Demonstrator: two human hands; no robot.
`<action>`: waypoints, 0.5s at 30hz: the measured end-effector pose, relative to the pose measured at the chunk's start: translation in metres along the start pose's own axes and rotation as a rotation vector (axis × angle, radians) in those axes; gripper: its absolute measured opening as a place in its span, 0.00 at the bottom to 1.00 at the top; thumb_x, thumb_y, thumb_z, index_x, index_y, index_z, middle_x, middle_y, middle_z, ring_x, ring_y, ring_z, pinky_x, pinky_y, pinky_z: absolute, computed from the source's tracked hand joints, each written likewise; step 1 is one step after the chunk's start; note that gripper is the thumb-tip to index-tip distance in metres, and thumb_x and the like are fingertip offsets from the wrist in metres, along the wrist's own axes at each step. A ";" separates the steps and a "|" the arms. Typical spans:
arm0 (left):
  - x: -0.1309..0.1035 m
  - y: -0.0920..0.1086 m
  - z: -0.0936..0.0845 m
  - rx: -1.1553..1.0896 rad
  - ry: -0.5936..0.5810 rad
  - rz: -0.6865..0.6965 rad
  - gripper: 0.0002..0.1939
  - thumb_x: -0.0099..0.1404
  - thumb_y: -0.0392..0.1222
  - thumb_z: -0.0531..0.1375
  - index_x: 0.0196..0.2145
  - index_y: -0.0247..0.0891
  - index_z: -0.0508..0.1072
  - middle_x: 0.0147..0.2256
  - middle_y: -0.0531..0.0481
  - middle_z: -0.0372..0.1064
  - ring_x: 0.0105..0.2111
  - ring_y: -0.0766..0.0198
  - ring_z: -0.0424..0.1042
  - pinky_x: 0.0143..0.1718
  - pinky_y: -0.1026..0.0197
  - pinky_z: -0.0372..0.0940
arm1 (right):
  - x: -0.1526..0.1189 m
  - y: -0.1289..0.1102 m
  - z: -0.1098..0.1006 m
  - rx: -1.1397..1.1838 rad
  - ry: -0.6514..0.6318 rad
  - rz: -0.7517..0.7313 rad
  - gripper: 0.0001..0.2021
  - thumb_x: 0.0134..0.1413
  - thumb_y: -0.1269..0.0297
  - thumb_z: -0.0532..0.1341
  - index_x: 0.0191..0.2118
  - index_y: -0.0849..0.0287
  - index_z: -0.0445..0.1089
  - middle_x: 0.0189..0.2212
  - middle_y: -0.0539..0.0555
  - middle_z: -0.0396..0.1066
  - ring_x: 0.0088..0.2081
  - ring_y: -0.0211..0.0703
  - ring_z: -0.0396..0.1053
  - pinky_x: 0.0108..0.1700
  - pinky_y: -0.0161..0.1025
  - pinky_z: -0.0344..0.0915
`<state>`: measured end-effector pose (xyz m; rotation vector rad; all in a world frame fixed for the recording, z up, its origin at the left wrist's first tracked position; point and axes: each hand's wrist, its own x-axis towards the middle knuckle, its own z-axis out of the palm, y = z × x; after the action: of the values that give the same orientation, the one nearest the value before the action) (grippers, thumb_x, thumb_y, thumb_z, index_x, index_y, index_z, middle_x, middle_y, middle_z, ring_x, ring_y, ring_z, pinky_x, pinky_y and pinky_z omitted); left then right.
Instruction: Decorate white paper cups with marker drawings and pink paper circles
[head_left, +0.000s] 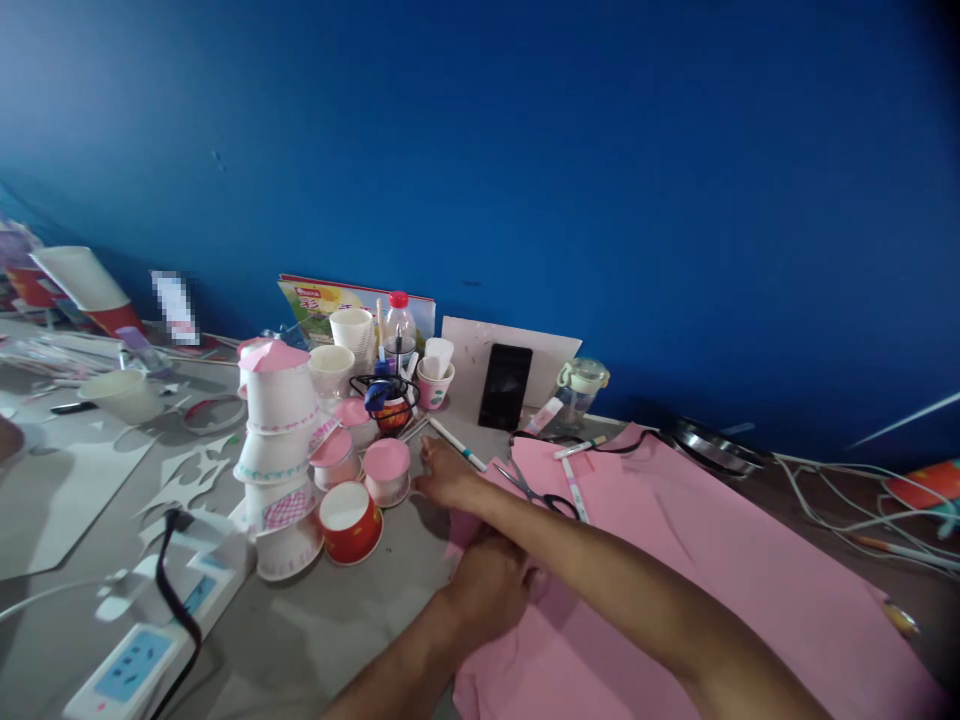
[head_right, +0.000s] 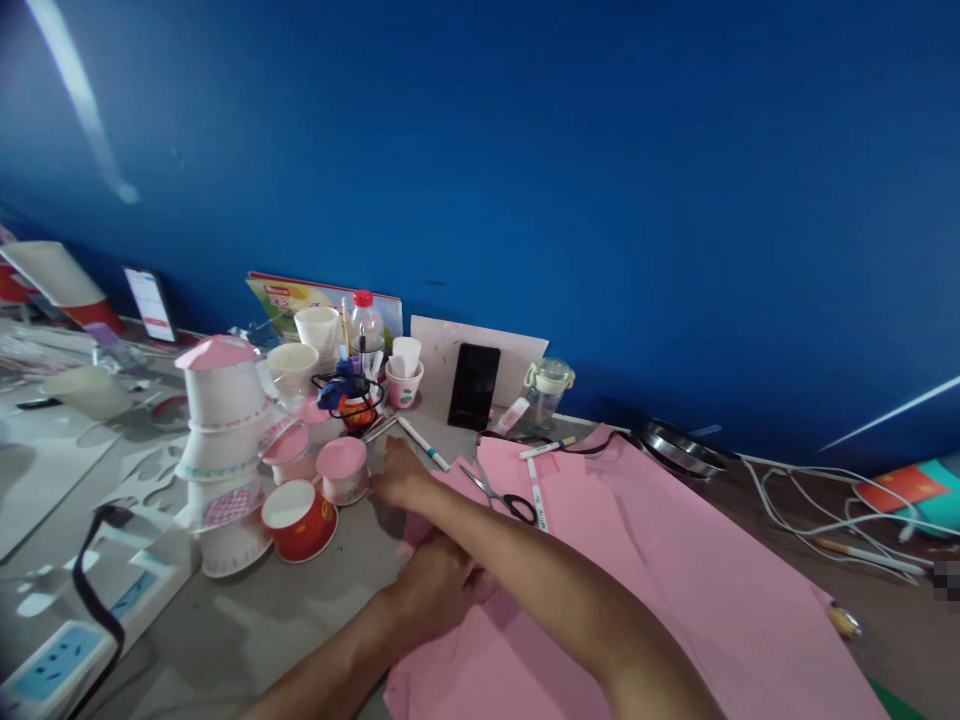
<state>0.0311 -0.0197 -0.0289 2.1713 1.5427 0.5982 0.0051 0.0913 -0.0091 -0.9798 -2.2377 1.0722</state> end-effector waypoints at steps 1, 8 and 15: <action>0.001 0.001 -0.002 0.009 -0.001 0.024 0.19 0.65 0.42 0.53 0.52 0.37 0.70 0.53 0.41 0.69 0.53 0.48 0.66 0.57 0.47 0.57 | 0.002 0.003 -0.008 -0.026 0.024 0.025 0.20 0.35 0.73 0.68 0.40 0.61 0.69 0.36 0.55 0.71 0.37 0.46 0.70 0.40 0.41 0.67; 0.003 0.004 -0.012 0.016 0.054 0.094 0.15 0.62 0.37 0.58 0.48 0.39 0.71 0.49 0.45 0.68 0.51 0.55 0.63 0.60 0.49 0.53 | 0.023 0.007 -0.075 -0.147 0.225 0.083 0.17 0.52 0.73 0.58 0.50 0.60 0.68 0.36 0.55 0.74 0.40 0.45 0.72 0.47 0.41 0.65; 0.003 0.005 -0.015 -0.012 0.061 0.094 0.15 0.62 0.36 0.58 0.47 0.41 0.71 0.48 0.46 0.67 0.50 0.55 0.63 0.60 0.48 0.52 | 0.045 -0.005 -0.090 -0.224 0.240 0.017 0.11 0.56 0.73 0.56 0.41 0.56 0.75 0.39 0.54 0.77 0.42 0.45 0.73 0.48 0.38 0.64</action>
<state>0.0274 -0.0175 -0.0140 2.2461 1.4697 0.7086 0.0345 0.1655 0.0522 -1.1545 -2.1837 0.6783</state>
